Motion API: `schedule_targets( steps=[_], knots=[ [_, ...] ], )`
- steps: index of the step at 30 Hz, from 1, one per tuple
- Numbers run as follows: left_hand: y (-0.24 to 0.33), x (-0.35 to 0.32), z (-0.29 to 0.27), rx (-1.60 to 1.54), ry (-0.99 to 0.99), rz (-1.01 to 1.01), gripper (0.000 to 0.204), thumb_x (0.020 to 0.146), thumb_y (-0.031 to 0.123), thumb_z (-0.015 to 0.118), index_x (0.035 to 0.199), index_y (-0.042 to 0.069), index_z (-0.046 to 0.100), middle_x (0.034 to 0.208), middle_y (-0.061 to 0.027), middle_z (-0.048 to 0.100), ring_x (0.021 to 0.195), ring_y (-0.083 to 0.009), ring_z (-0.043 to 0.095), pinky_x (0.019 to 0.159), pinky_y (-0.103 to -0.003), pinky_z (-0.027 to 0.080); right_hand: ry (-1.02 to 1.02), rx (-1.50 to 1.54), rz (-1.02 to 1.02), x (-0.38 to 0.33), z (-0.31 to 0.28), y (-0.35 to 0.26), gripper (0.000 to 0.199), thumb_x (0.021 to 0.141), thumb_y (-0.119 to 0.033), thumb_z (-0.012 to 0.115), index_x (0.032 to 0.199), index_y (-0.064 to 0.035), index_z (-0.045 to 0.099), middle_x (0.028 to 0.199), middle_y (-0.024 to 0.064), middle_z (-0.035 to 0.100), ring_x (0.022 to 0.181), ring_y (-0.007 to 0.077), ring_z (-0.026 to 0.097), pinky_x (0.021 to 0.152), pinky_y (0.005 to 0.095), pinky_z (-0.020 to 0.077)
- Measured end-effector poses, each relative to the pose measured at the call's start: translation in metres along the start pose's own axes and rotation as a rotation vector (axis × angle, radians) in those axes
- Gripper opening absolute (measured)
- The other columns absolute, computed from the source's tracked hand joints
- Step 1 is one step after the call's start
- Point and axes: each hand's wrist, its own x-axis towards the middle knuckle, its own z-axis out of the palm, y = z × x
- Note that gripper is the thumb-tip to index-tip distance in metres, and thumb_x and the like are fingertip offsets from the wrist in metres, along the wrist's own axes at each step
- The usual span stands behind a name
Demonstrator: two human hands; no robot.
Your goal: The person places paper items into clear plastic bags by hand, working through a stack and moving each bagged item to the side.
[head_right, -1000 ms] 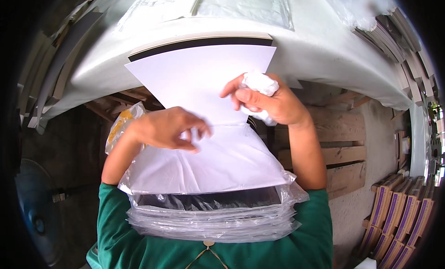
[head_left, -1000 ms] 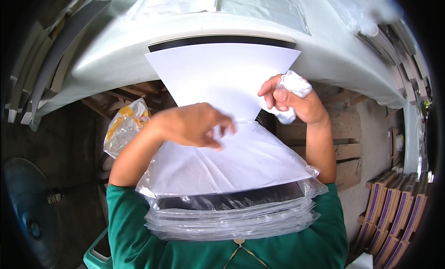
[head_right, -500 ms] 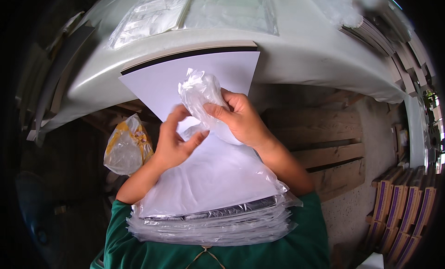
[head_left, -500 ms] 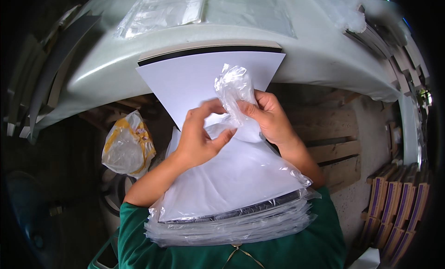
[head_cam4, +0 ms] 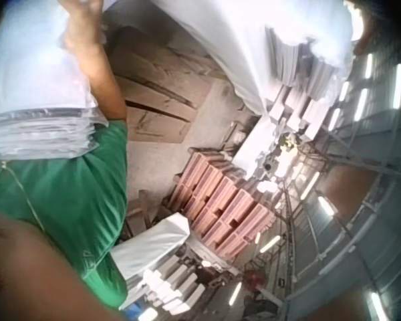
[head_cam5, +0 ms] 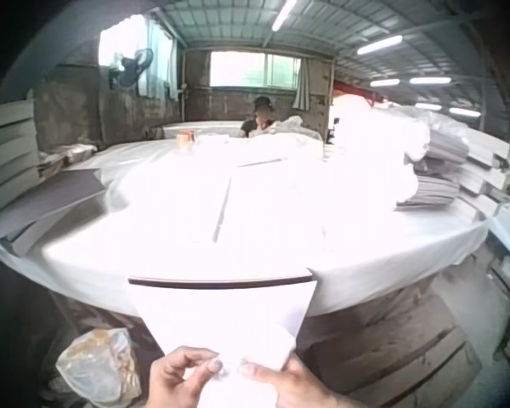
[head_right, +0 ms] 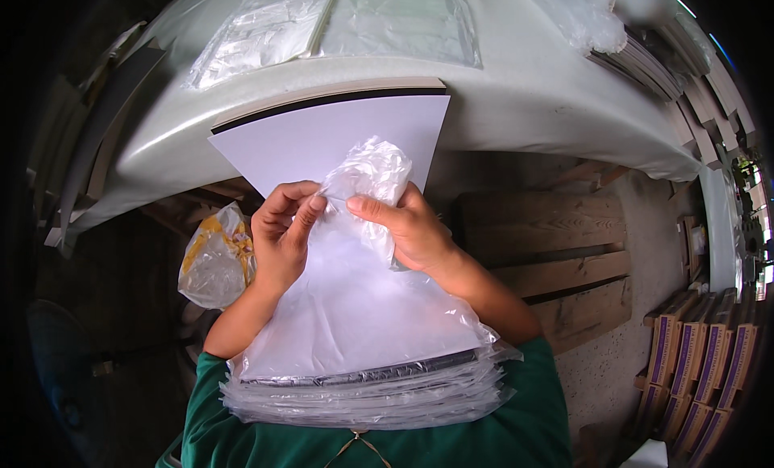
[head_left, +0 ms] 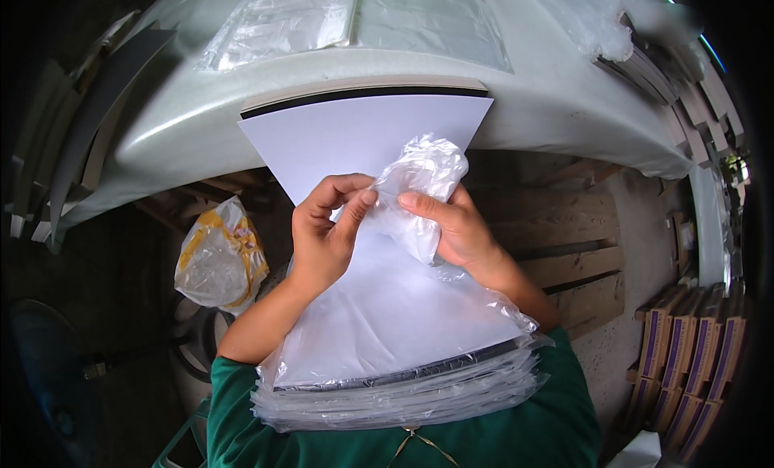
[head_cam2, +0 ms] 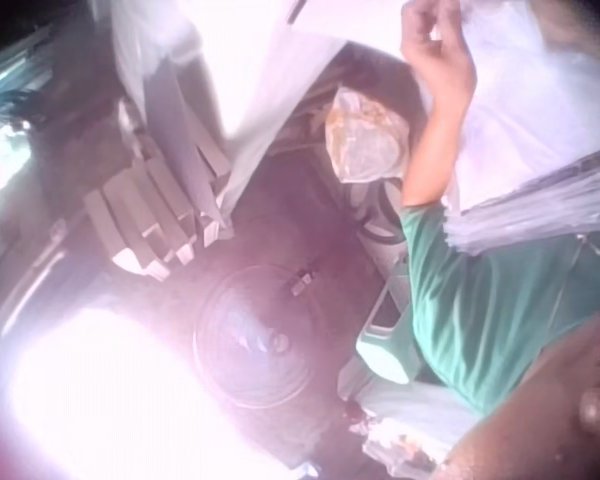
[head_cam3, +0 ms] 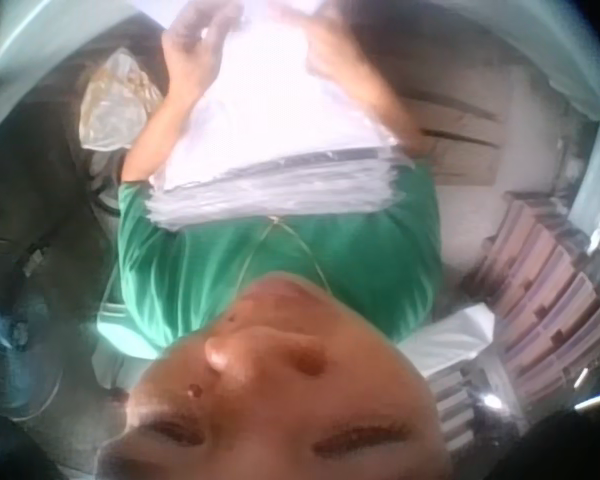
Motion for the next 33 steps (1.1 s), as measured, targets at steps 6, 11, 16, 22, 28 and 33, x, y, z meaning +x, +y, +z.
schedule_targets(
  steps=[6,11,16,22,28,33],
  knots=[
    [-0.006,-0.001,-0.006,0.212,-0.113,0.198,0.015,0.083,0.012,0.057,0.078,-0.002,0.058,0.075,-0.0030,0.060,0.069,-0.0085,0.052,0.065,-0.021,0.041,0.105,-0.076,-0.155,0.002,-0.001,0.005,0.017,0.077,-0.010,0.062,0.092,-0.0041,0.055,0.089,0.0018,0.056,0.081,0.0084,0.052,0.073,0.0240,0.0404],
    [-0.006,0.003,-0.008,0.234,-0.117,0.158,0.020,0.087,0.015,0.052,0.076,-0.001,0.056,0.077,-0.0054,0.059,0.074,-0.0105,0.052,0.071,-0.022,0.040,0.051,-0.034,-0.100,-0.001,-0.011,0.010,0.015,0.077,-0.012,0.061,0.087,-0.0033,0.054,0.082,0.0049,0.056,0.076,0.0110,0.052,0.071,0.0268,0.0418],
    [0.001,0.005,-0.011,-0.026,-0.145,0.048,0.012,0.081,0.011,0.058,0.085,0.000,0.056,0.077,-0.0047,0.059,0.078,-0.0112,0.053,0.076,-0.024,0.040,0.094,-0.219,-0.194,-0.007,-0.006,0.006,0.011,0.077,-0.009,0.061,0.083,-0.0028,0.056,0.076,0.0026,0.057,0.071,0.0088,0.052,0.064,0.0249,0.0415],
    [-0.003,0.012,-0.014,-0.003,-0.239,0.064,0.012,0.084,0.012,0.056,0.083,0.000,0.054,0.085,-0.0032,0.056,0.078,-0.0091,0.048,0.076,-0.022,0.036,0.022,-0.042,-0.105,-0.010,-0.001,0.004,0.016,0.073,-0.007,0.063,0.087,-0.0017,0.055,0.077,0.0022,0.056,0.071,0.0095,0.053,0.063,0.0228,0.0417],
    [0.009,0.021,-0.024,-0.286,-0.313,-0.100,0.018,0.086,0.018,0.053,0.081,0.001,0.056,0.081,0.0002,0.057,0.078,-0.0048,0.047,0.073,-0.020,0.037,-0.109,-0.140,0.055,-0.010,-0.023,-0.009,0.042,0.073,-0.013,0.063,0.108,0.0009,0.046,0.091,0.0067,0.055,0.082,0.0130,0.053,0.072,0.0261,0.0425],
    [0.002,0.016,-0.019,0.182,-0.208,0.126,0.016,0.083,0.015,0.058,0.076,0.001,0.061,0.074,-0.0031,0.060,0.071,-0.0104,0.052,0.070,-0.023,0.040,-0.026,0.060,-0.001,-0.010,-0.017,-0.003,0.031,0.080,-0.022,0.058,0.103,-0.0034,0.048,0.085,0.0071,0.055,0.080,0.0162,0.056,0.075,0.0315,0.0442]
  ],
)
